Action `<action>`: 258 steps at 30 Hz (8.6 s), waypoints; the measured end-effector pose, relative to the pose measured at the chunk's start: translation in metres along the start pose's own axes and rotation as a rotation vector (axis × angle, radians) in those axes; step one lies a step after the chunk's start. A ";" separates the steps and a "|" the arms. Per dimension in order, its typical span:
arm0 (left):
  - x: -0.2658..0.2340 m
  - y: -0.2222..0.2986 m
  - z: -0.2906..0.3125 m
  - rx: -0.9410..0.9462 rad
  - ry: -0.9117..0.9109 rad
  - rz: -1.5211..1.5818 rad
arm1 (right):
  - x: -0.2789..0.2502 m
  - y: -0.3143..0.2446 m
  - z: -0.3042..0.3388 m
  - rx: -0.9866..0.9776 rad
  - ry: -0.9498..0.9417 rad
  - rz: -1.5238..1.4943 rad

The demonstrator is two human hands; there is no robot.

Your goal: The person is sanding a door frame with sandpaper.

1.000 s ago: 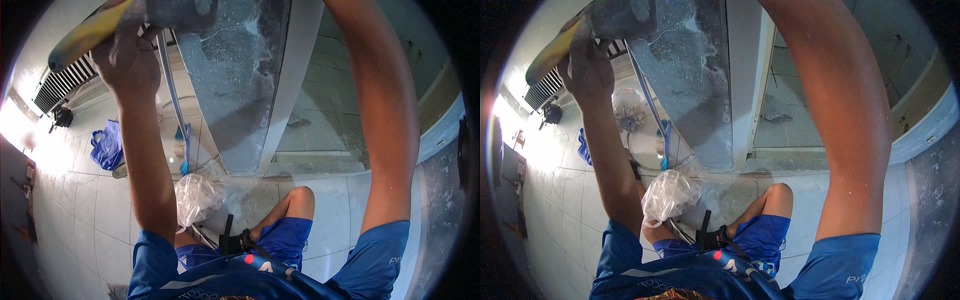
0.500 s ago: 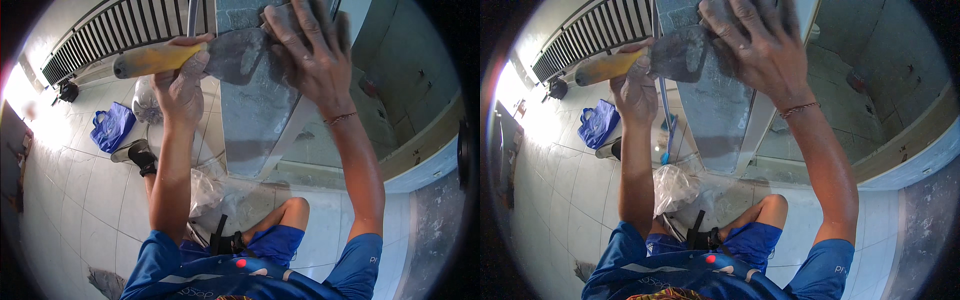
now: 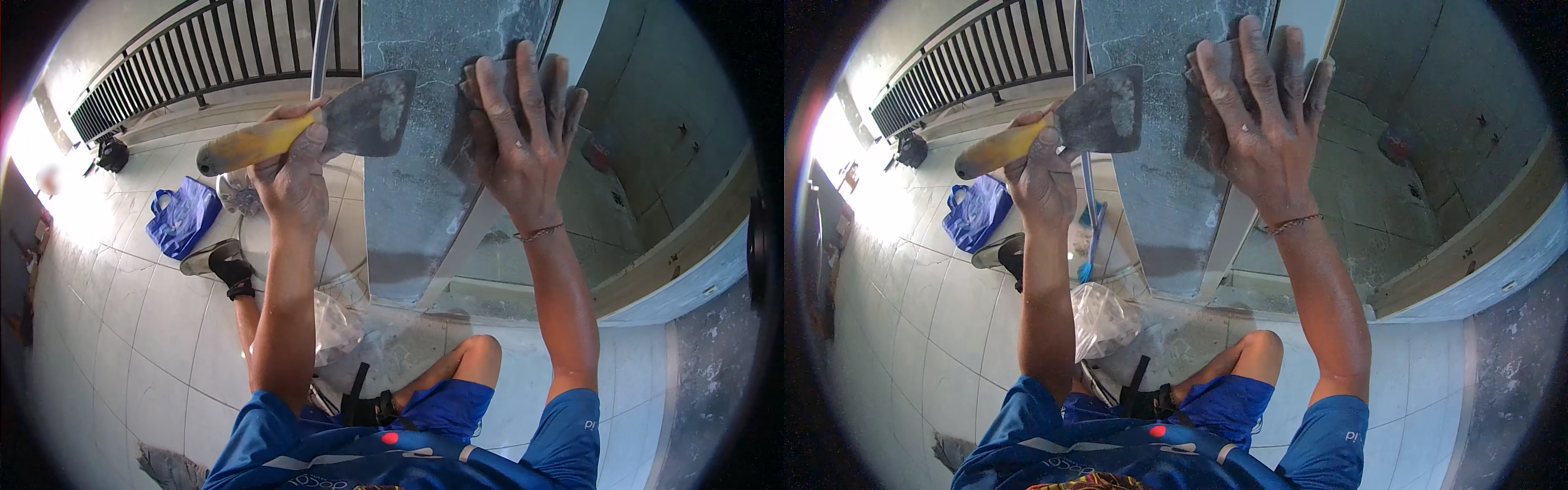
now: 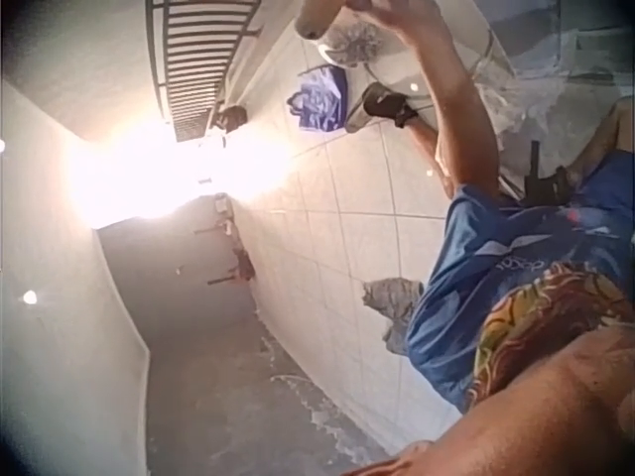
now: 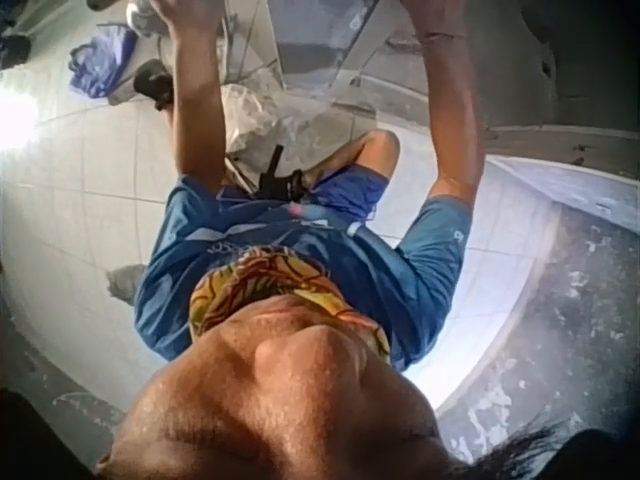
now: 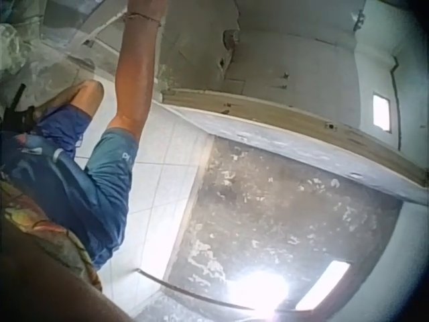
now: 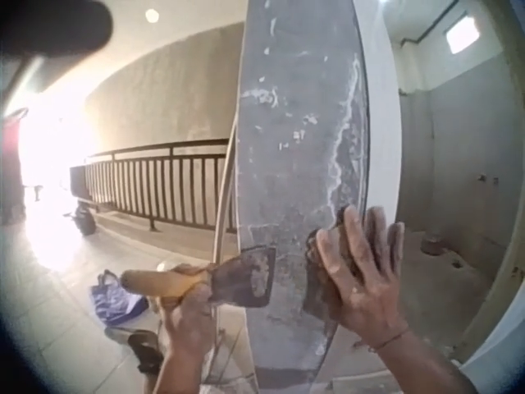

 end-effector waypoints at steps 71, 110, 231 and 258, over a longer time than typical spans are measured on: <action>0.060 -0.011 -0.008 0.037 -0.016 -0.002 | 0.002 0.009 -0.009 0.190 0.213 -0.065; 0.040 -0.015 0.008 -0.012 0.101 0.075 | -0.005 0.014 0.036 0.252 0.078 -0.065; 0.042 0.000 -0.002 0.042 0.028 -0.042 | -0.013 0.008 0.030 0.130 -0.010 -0.069; 0.050 0.004 -0.009 -0.006 0.052 -0.057 | -0.012 0.007 0.011 0.173 0.000 -0.052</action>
Point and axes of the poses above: each hand's wrist, its own z-axis away from the middle knuckle, its own x-axis out of the palm, y = z × x, the point moved 5 cm from there along -z, towards the middle knuckle, and after that the axes turned 4 degrees about y, right-handed, at the moved point
